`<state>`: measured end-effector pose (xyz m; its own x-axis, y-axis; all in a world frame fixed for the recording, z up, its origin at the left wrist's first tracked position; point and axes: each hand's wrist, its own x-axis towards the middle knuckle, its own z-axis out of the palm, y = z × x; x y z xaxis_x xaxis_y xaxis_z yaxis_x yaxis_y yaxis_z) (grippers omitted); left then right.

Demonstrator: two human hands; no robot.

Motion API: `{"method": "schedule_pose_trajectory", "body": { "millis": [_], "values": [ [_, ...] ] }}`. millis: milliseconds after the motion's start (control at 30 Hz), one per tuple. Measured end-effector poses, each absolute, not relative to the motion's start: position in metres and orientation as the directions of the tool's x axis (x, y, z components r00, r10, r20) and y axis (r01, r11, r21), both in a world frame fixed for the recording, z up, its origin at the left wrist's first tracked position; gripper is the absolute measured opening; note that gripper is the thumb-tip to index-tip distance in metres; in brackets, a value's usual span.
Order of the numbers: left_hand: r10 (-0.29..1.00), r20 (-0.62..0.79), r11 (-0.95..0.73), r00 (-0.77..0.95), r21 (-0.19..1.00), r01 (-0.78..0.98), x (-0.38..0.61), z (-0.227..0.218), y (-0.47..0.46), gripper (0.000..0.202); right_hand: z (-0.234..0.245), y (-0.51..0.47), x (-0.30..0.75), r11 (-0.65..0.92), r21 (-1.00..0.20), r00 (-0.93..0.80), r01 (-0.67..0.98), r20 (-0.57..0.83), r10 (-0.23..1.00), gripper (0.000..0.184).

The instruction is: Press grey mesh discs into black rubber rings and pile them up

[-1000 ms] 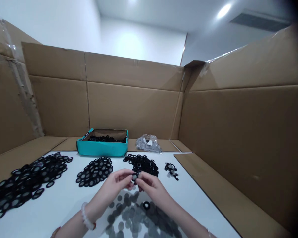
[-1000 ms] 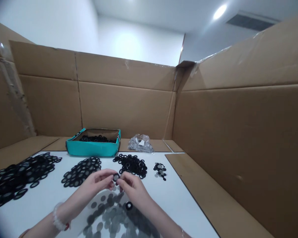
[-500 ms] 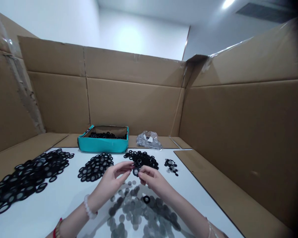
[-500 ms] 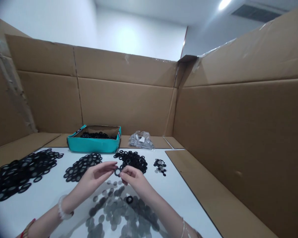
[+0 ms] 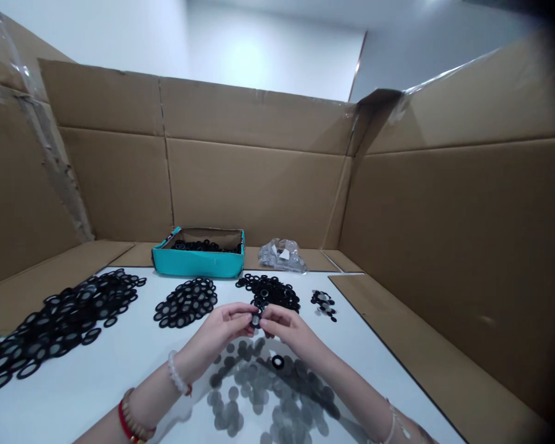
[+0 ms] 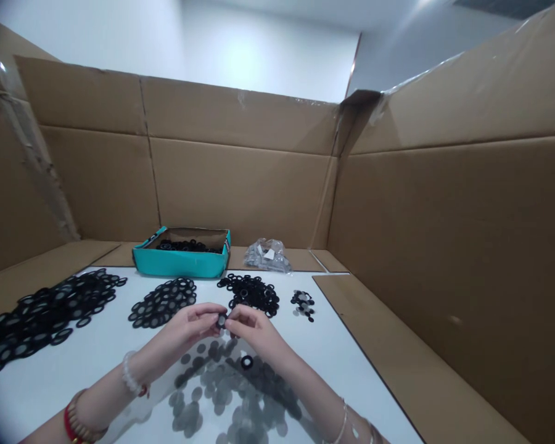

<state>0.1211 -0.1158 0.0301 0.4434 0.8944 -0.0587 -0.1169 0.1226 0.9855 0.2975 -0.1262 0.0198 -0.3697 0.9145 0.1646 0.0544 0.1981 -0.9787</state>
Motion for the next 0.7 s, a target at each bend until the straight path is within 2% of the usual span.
{"method": "schedule_pose_trajectory", "body": {
  "millis": [133, 367, 567, 700],
  "values": [
    [0.904, -0.076, 0.141, 0.421, 0.982, -0.126, 0.1215, 0.0318, -0.1167, 0.029, 0.0192, -0.1250, 0.2971, 0.185, -0.981, -0.353, 0.056, 0.154, 0.923, 0.032],
    [0.913, -0.059, 0.057, 0.403, 0.998, 0.017, 0.1253, 0.0328, -0.1156, 0.027, 0.0142, -0.1197, 0.2973, 0.217, -0.969, -0.321, 0.118, 0.170, 0.932, 0.037],
    [0.940, -0.031, 0.029, 0.340, 1.000, 0.011, 0.1250, 0.0275, -0.1136, 0.028, 0.0103, -0.1252, 0.2975, 0.365, -0.893, -0.358, 0.264, 0.260, 0.897, 0.024],
    [0.935, -0.061, 0.073, 0.349, 0.997, -0.020, 0.1231, 0.0272, -0.1122, 0.035, 0.0124, -0.1286, 0.2967, 0.425, -0.839, -0.393, 0.341, 0.283, 0.875, 0.018]
  ]
}}
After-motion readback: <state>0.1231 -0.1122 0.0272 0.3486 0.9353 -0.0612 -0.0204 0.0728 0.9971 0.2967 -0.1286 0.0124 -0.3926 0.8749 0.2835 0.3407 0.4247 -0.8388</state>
